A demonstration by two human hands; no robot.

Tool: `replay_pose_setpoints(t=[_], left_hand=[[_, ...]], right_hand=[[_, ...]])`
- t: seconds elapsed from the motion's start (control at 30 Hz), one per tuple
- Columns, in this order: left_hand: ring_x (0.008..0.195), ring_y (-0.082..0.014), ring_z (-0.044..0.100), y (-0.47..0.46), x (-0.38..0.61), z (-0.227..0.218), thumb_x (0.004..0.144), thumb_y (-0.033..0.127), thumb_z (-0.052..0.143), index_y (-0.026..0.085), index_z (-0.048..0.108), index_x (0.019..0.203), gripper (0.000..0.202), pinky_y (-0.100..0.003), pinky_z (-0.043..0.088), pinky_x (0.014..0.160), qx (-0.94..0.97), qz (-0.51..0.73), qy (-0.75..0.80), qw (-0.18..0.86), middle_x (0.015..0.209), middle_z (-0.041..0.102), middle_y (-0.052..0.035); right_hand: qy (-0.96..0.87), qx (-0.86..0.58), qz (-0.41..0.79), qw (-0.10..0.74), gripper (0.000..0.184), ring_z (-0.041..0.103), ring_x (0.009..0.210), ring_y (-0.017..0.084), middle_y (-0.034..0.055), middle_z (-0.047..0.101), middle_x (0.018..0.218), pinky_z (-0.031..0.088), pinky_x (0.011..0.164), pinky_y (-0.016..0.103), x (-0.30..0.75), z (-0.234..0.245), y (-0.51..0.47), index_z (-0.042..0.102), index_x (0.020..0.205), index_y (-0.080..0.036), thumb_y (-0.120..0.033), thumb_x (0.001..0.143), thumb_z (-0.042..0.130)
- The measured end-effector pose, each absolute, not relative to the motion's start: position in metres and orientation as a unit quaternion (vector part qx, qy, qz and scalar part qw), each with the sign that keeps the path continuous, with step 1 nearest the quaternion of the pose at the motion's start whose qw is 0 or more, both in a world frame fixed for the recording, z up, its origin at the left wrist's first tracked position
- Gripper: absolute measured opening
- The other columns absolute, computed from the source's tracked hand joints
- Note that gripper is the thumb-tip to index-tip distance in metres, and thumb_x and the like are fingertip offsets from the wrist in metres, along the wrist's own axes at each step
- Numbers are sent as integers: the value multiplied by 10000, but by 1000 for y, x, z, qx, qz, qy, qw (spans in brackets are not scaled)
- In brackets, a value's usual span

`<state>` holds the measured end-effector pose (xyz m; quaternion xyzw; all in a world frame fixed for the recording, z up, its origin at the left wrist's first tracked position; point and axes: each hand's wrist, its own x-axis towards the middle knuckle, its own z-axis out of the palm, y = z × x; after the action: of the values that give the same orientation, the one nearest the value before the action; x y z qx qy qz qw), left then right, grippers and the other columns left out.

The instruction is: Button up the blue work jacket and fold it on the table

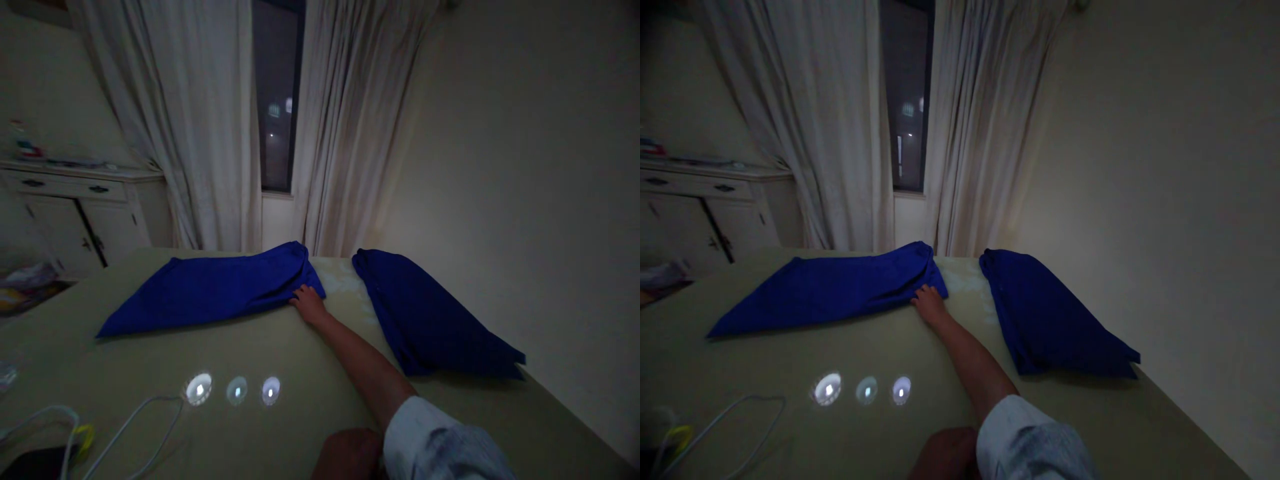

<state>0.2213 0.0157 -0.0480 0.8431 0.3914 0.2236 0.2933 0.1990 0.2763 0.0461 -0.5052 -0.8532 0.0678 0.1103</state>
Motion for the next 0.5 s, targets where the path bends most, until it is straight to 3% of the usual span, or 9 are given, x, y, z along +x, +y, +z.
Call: replay_pose_setpoints(t=[0.1, 0.33, 0.43, 0.5], left_hand=[[747, -246, 725, 13, 214, -38, 719, 216, 711, 276, 731, 1021, 309, -320, 539, 683, 819, 286, 391, 308, 873, 781, -77], [678, -201, 670, 4, 175, 17, 960, 309, 517, 286, 720, 1120, 259, -323, 541, 692, 737, 495, 378, 262, 792, 718, -59], [691, -194, 644, 26, 141, 59, 1027, 381, 472, 256, 673, 1189, 287, -303, 523, 661, 696, 503, 441, 260, 808, 685, -46], [817, -226, 682, 57, 105, 83, 1022, 422, 476, 220, 625, 1262, 348, -336, 556, 771, 666, 506, 503, 217, 934, 709, -75]], right_hand=[[-864, -493, 61, 80, 293, 620, 1207, 303, 194, 682, 1251, 463, 1023, 398, 205, 52, 266, 732, 1160, -113, -256, 1087, 486], [-898, -432, 84, -3, 228, 719, 930, 272, 135, 770, 1066, 504, 817, 332, 274, 68, 186, 796, 971, -159, -254, 1025, 596], [-906, -386, 168, -47, 204, 699, 735, 205, 35, 772, 819, 487, 709, 276, 329, 90, 155, 804, 832, -212, -298, 967, 679], [-886, -384, 259, -22, 222, 697, 742, 189, 13, 776, 831, 492, 701, 260, 366, 105, 142, 810, 884, -231, -414, 950, 702]])
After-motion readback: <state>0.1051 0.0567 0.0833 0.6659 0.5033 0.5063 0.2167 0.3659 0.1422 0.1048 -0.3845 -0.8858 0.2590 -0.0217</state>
